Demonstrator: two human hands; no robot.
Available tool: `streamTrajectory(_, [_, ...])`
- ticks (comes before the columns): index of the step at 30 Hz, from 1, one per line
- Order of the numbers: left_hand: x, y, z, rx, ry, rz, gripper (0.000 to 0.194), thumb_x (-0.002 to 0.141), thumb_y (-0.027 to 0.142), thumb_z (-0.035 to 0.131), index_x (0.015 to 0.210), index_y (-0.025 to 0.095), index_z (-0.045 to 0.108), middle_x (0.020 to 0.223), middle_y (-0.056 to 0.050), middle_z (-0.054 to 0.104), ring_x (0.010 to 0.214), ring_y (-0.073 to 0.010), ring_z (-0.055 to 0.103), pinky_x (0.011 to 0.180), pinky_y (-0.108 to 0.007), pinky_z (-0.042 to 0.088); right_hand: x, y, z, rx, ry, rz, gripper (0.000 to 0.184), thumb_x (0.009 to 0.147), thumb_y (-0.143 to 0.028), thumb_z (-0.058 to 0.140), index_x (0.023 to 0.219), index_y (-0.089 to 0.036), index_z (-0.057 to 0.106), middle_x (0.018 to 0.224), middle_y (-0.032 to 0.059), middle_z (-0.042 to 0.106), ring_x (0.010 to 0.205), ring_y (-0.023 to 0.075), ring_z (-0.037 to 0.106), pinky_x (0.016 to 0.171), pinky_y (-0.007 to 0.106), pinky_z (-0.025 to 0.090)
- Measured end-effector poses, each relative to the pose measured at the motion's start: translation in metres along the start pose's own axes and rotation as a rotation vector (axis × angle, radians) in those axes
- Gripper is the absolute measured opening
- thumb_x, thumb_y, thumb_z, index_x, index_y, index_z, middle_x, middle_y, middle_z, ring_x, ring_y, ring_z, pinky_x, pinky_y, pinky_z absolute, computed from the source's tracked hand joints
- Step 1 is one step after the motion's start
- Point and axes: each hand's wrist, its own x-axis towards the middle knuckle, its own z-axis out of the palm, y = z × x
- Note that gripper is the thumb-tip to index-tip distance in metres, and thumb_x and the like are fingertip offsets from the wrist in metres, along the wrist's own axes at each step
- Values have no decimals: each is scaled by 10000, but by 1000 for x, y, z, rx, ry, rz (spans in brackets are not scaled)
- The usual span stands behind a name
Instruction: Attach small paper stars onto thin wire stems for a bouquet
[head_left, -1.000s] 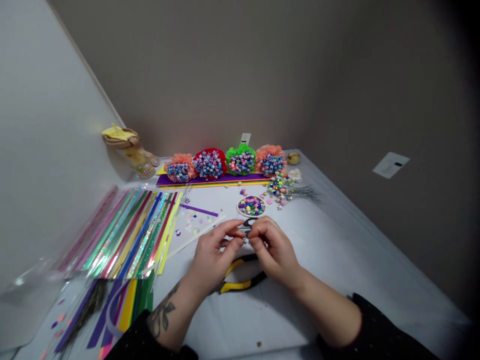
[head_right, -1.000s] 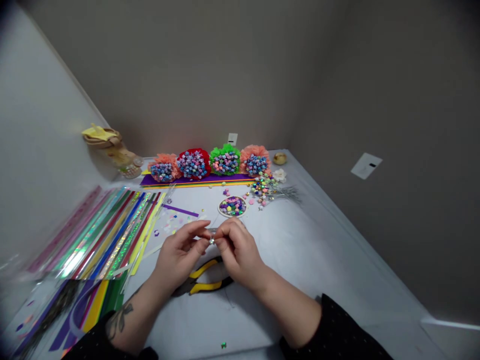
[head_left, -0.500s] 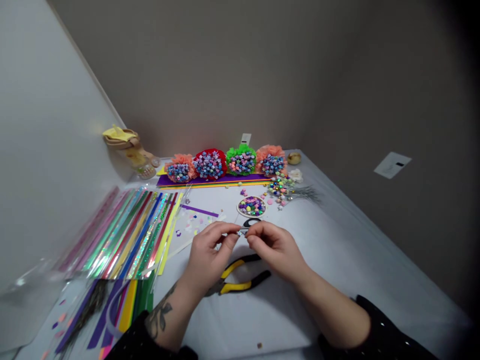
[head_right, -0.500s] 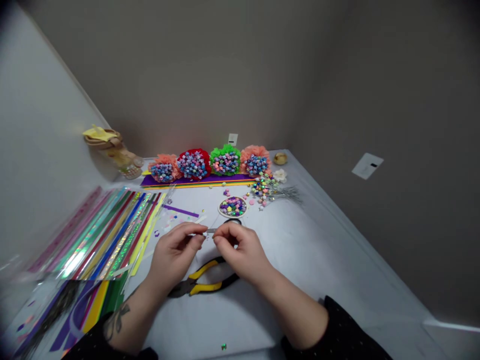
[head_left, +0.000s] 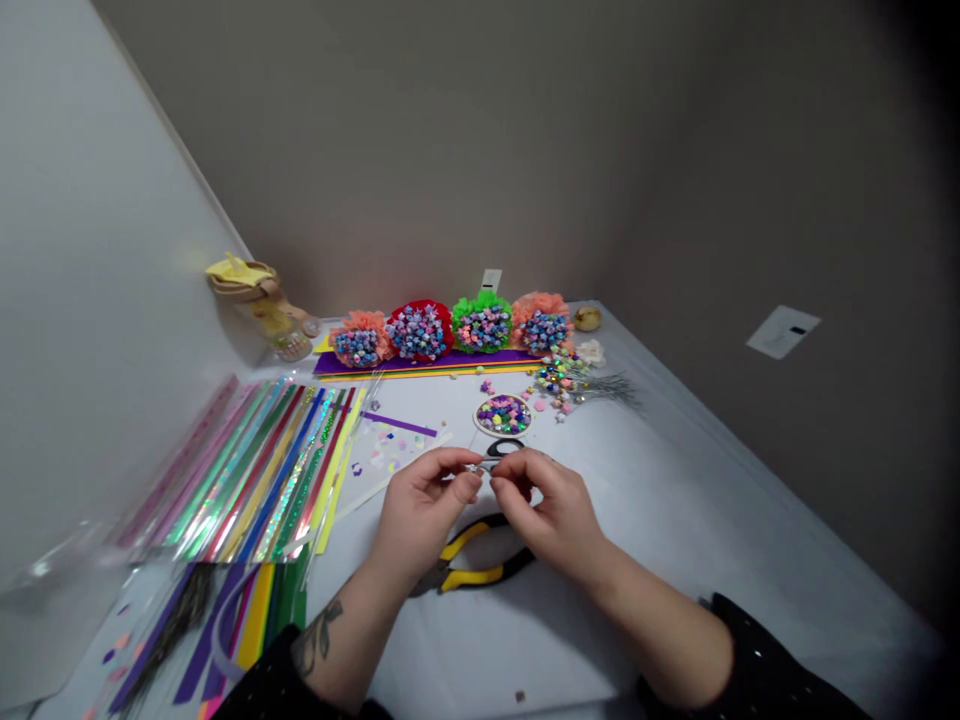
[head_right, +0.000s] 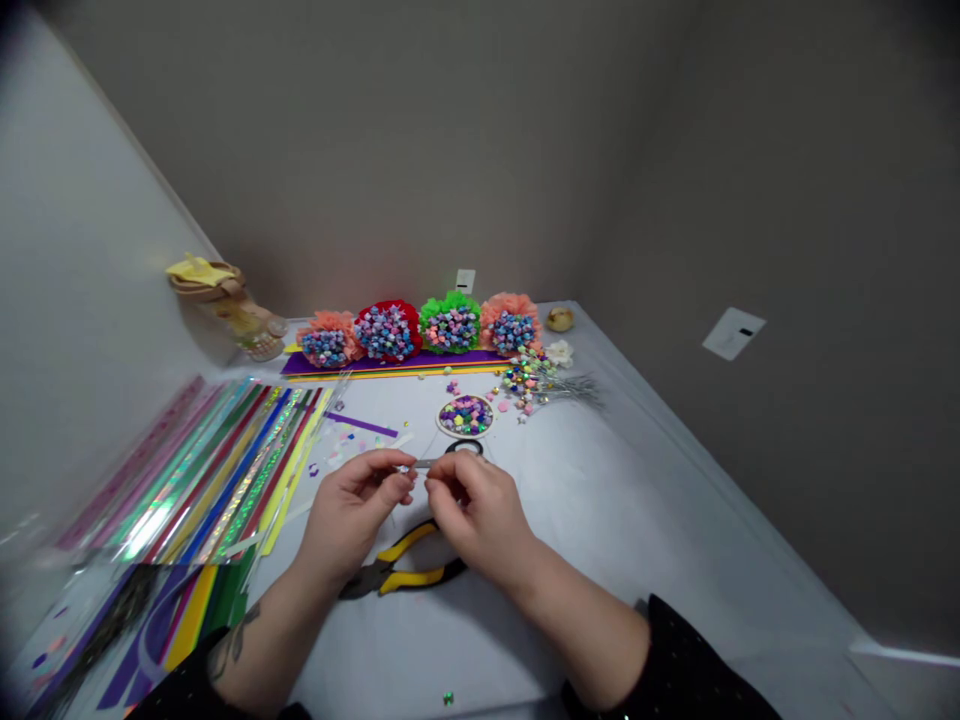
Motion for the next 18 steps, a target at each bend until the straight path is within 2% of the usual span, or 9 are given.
streamTrajectory(18, [3, -1, -3, 61, -19, 52, 168, 769, 256, 624, 888, 184, 718, 729, -16, 654, 594, -100, 594, 591, -204, 500, 1, 1, -4, 2, -89, -162, 158, 824, -63, 464, 808, -189, 559, 658, 4, 556, 595, 115, 511, 572, 225, 406])
